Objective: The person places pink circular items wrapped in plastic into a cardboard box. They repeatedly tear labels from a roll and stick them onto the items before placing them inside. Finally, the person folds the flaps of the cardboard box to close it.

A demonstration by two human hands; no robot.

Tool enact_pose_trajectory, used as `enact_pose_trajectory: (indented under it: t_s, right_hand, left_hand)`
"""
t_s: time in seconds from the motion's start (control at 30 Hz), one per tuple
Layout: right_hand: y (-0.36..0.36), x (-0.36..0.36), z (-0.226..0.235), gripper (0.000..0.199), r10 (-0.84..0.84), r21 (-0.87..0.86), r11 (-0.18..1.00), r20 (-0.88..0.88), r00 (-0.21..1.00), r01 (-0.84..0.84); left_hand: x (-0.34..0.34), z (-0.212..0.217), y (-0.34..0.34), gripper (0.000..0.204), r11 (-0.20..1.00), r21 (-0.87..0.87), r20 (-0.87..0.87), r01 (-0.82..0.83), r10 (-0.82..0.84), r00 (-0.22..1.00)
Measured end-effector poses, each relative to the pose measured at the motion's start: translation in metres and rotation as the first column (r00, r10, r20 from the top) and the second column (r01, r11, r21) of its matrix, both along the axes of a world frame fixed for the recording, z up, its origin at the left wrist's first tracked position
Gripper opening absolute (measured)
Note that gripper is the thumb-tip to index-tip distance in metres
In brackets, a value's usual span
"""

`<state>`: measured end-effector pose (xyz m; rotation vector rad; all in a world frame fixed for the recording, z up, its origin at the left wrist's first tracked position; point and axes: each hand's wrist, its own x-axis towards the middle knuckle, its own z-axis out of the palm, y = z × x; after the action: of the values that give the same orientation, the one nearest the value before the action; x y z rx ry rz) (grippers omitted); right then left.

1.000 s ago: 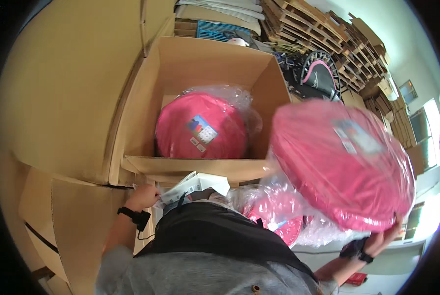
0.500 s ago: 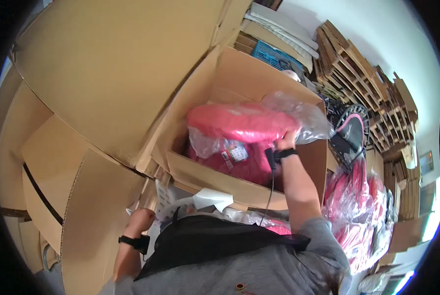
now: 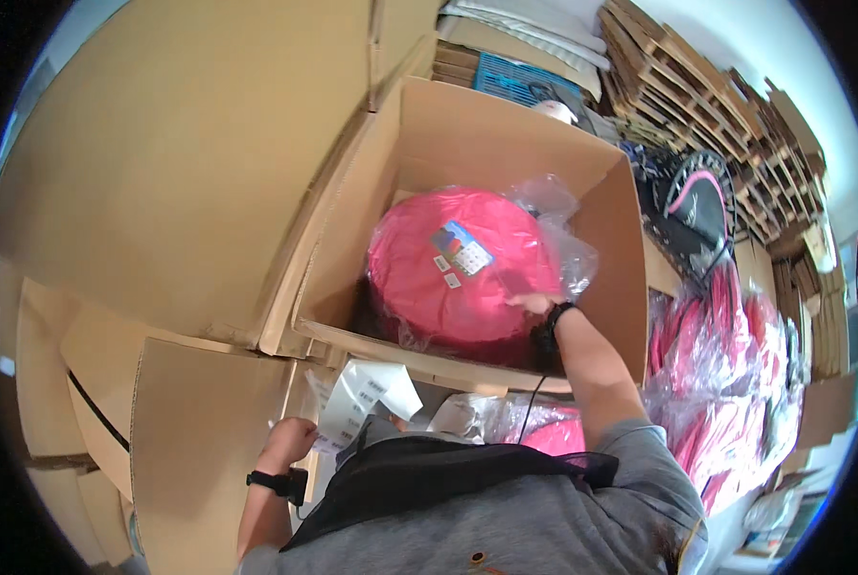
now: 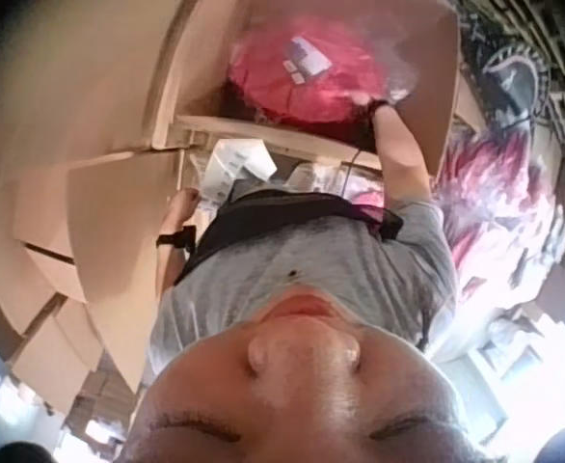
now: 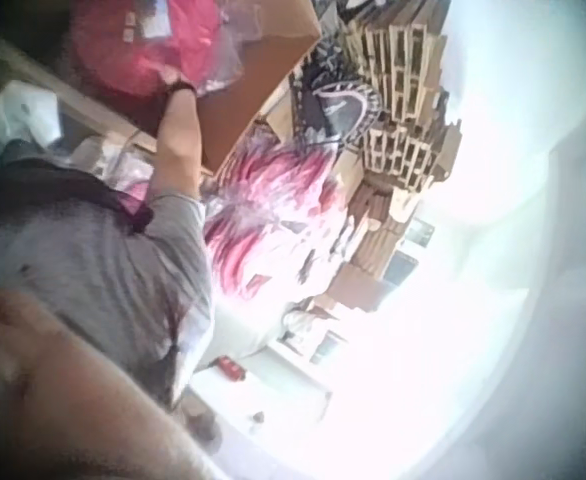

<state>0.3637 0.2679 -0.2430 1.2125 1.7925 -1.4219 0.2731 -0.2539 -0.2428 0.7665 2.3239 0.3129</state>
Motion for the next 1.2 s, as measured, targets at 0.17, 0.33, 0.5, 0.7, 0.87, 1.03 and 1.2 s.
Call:
enact_pose_trajectory:
  t_s: [0.17,0.33,0.5,0.7,0.87,1.03,1.2]
  right_hand:
    - [-0.013,0.049,0.101,0.031,-0.074,0.049,0.981,-0.799,0.596,0.188]
    - [-0.085,0.185,0.152,0.018,-0.215,-0.101,0.842,-0.964,0.158,0.53]
    - [-0.15,0.297,0.12,0.02,-0.259,-0.04,0.883,-0.872,0.415,0.468]
    - [-0.197,0.344,0.12,0.023,-0.396,-0.18,0.822,-0.862,0.315,0.54]
    - [-0.201,0.394,0.117,0.026,-0.449,-0.213,0.73,-0.866,0.22,0.65]
    - [-0.208,0.421,0.118,0.025,-0.428,-0.216,0.676,-0.894,0.136,0.704]
    - [-0.21,0.437,0.128,0.03,-0.467,-0.114,0.557,-0.862,0.197,0.822]
  left_hand:
    - [0.003,0.032,0.049,0.014,0.986,0.133,0.147,0.098,-0.117,0.982]
    - [0.032,0.068,0.105,0.014,0.882,0.461,0.509,-0.099,-0.171,0.843]
    - [0.118,0.116,0.219,0.015,0.69,0.692,0.17,0.213,-0.442,0.881]
    - [0.228,0.111,0.285,0.021,0.662,0.708,0.678,-0.246,-0.541,0.497]
    - [0.281,0.12,0.293,0.027,0.783,0.545,0.838,-0.299,-0.499,0.221]
    - [0.31,0.115,0.294,0.022,0.787,0.595,0.795,-0.164,-0.546,0.265]
    - [0.324,0.111,0.302,0.019,0.726,0.681,0.712,-0.095,-0.626,0.319]
